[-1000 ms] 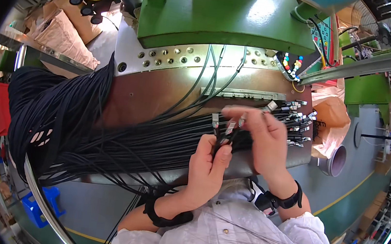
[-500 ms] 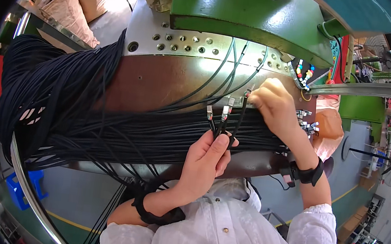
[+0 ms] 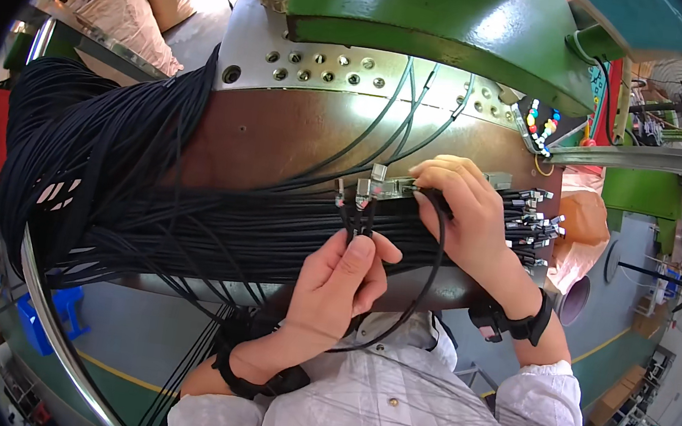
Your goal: The person repeatedly fits cable ends into slots on a fixture, places the fixture into a press machine, operates the machine with both hands, and removes the finished cables.
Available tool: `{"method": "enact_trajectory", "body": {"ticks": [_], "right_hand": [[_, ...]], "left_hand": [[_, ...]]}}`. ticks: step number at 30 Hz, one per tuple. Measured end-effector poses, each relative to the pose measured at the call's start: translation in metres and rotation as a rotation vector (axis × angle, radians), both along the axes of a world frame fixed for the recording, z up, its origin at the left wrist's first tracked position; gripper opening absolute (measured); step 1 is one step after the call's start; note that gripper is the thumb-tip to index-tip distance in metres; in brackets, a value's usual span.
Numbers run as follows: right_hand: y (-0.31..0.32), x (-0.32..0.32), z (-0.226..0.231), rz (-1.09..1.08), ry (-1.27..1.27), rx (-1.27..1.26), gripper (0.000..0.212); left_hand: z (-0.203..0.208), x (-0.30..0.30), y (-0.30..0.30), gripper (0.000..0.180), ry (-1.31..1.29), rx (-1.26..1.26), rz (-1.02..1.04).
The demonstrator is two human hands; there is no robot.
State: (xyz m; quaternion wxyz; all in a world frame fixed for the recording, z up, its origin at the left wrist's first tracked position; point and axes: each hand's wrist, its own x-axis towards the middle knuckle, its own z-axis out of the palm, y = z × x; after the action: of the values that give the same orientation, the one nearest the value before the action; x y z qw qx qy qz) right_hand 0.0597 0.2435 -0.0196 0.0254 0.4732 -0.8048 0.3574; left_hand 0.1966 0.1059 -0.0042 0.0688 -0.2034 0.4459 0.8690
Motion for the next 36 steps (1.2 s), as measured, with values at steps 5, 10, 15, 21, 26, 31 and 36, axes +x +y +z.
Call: {"method": "enact_trajectory", "body": {"ticks": [5, 10, 15, 21, 26, 31, 36], "right_hand": [[0.002, 0.0, 0.002, 0.035, 0.057, 0.041, 0.023], [0.003, 0.003, 0.006, 0.027, 0.131, 0.118, 0.027], [0.0, 0.006, 0.014, 0.054, 0.202, 0.129, 0.028], [0.015, 0.004, 0.021, -0.046, 0.113, 0.001, 0.021], [0.02, 0.0, -0.001, -0.059, 0.025, -0.024, 0.017], [0.015, -0.001, 0.002, -0.053, 0.048, 0.038, 0.019], [0.016, -0.002, 0.016, 0.005, 0.177, 0.111, 0.021]], "left_hand": [[0.0, 0.001, 0.002, 0.036, -0.005, 0.095, -0.039], [0.003, -0.002, 0.006, 0.034, -0.002, 0.03, -0.066], [0.007, -0.009, 0.011, 0.03, -0.079, 0.04, -0.059], [0.02, -0.003, 0.013, 0.029, -0.064, 0.091, -0.181], [0.017, -0.016, 0.007, 0.03, -0.099, 0.005, -0.001], [0.009, -0.016, 0.011, 0.029, -0.012, 0.03, 0.013], [0.01, -0.018, 0.012, 0.029, -0.079, 0.085, -0.075]]}}
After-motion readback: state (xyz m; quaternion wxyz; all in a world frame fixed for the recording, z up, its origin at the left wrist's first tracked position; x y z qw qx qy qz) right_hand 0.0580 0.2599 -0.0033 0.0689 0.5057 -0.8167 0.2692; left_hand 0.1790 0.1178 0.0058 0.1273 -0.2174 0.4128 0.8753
